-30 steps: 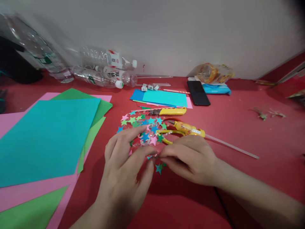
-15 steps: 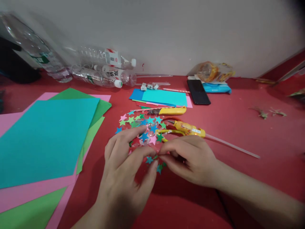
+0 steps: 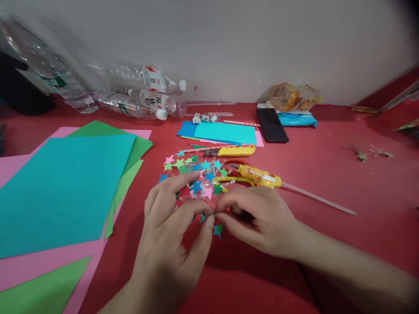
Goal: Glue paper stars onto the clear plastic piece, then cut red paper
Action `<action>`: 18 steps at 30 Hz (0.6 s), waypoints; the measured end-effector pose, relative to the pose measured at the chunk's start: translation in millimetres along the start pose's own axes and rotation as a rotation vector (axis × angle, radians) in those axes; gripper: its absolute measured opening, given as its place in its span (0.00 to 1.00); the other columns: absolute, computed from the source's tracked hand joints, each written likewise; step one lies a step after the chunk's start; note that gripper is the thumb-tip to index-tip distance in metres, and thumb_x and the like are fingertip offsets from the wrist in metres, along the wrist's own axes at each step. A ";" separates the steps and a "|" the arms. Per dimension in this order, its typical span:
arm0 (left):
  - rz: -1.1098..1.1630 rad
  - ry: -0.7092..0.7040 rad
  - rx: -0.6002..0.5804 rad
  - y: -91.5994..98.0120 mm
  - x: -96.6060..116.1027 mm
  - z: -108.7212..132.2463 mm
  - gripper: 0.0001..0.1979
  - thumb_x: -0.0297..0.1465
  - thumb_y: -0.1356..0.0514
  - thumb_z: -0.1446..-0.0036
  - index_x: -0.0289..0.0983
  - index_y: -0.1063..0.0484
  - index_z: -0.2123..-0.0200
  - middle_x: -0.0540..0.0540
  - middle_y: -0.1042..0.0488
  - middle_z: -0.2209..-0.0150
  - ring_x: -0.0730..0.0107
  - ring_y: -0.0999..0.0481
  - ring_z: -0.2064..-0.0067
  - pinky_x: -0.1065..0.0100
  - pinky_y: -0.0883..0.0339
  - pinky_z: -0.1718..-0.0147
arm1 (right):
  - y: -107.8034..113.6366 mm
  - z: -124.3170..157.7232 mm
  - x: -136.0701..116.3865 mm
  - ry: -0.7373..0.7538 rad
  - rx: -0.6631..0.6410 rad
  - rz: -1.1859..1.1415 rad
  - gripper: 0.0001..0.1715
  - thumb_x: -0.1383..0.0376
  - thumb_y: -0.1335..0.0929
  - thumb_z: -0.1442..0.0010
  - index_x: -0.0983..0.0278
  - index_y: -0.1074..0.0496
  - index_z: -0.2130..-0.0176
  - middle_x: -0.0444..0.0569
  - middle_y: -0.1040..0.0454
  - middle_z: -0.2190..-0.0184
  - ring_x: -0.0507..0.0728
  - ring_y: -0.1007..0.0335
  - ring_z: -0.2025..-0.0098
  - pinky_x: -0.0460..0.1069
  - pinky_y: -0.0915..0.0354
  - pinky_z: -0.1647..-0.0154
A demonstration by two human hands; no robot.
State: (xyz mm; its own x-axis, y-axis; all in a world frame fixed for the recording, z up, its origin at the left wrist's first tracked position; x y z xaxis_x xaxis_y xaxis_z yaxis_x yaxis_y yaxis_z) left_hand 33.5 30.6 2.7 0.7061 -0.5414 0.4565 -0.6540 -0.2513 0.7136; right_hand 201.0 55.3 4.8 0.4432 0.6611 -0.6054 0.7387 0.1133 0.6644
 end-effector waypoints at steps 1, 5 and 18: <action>0.002 0.004 -0.002 0.2 -0.7 0.1 0.06 0.23 0.43 0.42 0.40 0.30 0.65 0.41 0.31 0.47 0.52 0.31 0.44 0.46 0.36 0.49 | 0.3 -0.1 -0.1 -0.003 0.003 -0.001 0.03 0.69 0.33 0.39 0.64 0.29 0.66 0.38 0.30 0.80 0.46 0.42 0.81 0.42 0.47 0.77; -0.020 0.012 -0.033 1.7 -4.8 0.2 0.07 0.23 0.43 0.42 0.41 0.29 0.64 0.41 0.35 0.42 0.49 0.34 0.42 0.41 0.37 0.47 | 1.7 -0.7 -0.2 -0.015 -0.007 -0.015 0.04 0.69 0.34 0.38 0.64 0.28 0.65 0.38 0.31 0.80 0.46 0.42 0.81 0.43 0.46 0.77; -0.082 -0.023 -0.040 2.8 -8.0 -0.8 0.08 0.23 0.43 0.42 0.42 0.29 0.64 0.44 0.43 0.34 0.43 0.51 0.31 0.31 0.53 0.38 | 3.9 1.0 2.8 -0.035 -0.026 -0.012 0.07 0.67 0.36 0.36 0.64 0.28 0.63 0.40 0.29 0.77 0.47 0.39 0.78 0.43 0.45 0.75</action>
State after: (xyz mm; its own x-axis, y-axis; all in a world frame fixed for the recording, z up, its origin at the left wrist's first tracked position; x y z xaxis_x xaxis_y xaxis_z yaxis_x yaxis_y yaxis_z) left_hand 26.3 34.9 1.5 0.7499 -0.5391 0.3835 -0.5825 -0.2632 0.7690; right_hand 205.6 56.8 5.2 0.4525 0.6332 -0.6280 0.7307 0.1405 0.6681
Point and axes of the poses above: each hand's wrist, its own z-axis away from the middle knuckle, its own y-axis out of the back of the hand, x = y × z, the point moved 2 cm from there along -z, towards the middle knuckle
